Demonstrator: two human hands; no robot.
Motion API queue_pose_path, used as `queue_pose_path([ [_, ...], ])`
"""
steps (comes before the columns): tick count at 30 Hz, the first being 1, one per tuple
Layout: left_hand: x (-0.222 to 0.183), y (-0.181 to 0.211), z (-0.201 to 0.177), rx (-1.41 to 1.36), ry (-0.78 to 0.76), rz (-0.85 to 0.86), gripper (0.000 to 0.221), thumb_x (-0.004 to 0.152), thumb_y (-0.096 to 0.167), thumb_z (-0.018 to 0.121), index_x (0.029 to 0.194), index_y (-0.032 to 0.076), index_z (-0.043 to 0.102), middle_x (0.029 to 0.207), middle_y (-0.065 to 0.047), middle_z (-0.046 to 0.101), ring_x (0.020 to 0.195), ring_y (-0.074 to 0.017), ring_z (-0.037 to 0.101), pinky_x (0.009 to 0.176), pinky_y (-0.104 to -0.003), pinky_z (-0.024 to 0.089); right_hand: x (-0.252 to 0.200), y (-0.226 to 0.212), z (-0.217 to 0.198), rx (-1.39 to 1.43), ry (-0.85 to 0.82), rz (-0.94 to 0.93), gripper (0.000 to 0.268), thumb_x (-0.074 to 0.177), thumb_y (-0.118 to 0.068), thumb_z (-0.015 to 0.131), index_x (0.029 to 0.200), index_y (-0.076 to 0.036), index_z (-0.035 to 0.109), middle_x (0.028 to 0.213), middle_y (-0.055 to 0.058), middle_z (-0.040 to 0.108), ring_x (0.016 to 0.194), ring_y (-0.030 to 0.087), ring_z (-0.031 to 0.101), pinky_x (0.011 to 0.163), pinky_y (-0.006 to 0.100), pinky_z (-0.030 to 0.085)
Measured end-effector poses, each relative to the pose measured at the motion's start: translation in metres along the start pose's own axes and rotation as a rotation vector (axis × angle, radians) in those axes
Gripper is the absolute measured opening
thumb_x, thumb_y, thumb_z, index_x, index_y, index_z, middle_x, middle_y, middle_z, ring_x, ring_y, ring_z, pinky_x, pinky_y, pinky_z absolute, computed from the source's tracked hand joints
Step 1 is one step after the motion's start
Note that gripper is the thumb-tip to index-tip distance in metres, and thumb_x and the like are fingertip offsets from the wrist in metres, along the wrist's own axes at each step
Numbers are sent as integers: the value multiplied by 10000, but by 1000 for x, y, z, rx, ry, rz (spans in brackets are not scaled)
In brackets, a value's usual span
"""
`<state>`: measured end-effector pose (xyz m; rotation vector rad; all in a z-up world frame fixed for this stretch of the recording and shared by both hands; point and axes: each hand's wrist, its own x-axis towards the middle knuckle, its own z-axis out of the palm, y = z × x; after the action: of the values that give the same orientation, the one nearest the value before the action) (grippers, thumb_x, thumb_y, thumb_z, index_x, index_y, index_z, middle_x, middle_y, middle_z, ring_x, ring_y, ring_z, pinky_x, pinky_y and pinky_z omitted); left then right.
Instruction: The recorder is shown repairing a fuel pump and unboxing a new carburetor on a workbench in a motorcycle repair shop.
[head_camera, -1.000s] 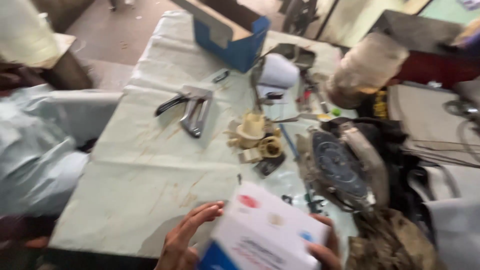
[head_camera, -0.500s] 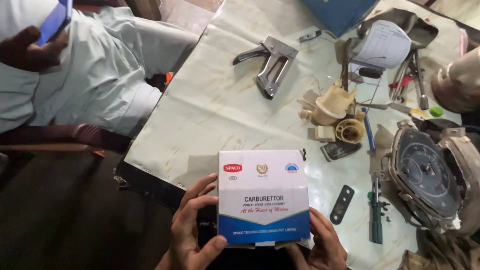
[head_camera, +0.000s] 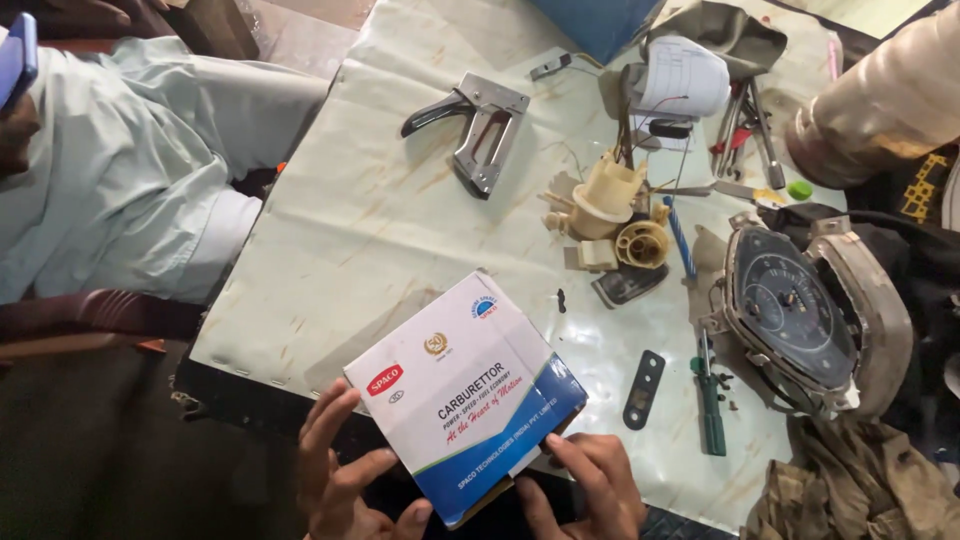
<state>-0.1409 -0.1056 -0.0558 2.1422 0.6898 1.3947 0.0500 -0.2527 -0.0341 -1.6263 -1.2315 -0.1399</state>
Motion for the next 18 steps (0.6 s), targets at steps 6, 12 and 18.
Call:
queue_pose_path([
  [6,5,-7,2,-25,-24,91,473,920,609,659,1034,154,596,1400,-154,526,1433,-407,446,1176,-574,445,-17,-2,-3,-36,-90,-25,503,782,-141,840,1239,-29,660,913,113,736,859,225,748,779,320,614],
  [12,6,-7,-5,50,-57,157,521,897,676,657,901,156,622,1287,-108,583,1352,-378,505,1175,-588,444,-94,40,-11,167,-217,388,579,772,-150,903,1279,13,675,743,68,773,710,130,773,727,309,628],
  [18,8,-7,-10,136,-110,192,507,894,681,630,781,187,630,1150,-43,669,1242,-274,595,1167,-587,412,-121,48,8,651,-49,766,539,781,-84,877,1210,62,587,764,154,766,808,200,756,858,391,585],
])
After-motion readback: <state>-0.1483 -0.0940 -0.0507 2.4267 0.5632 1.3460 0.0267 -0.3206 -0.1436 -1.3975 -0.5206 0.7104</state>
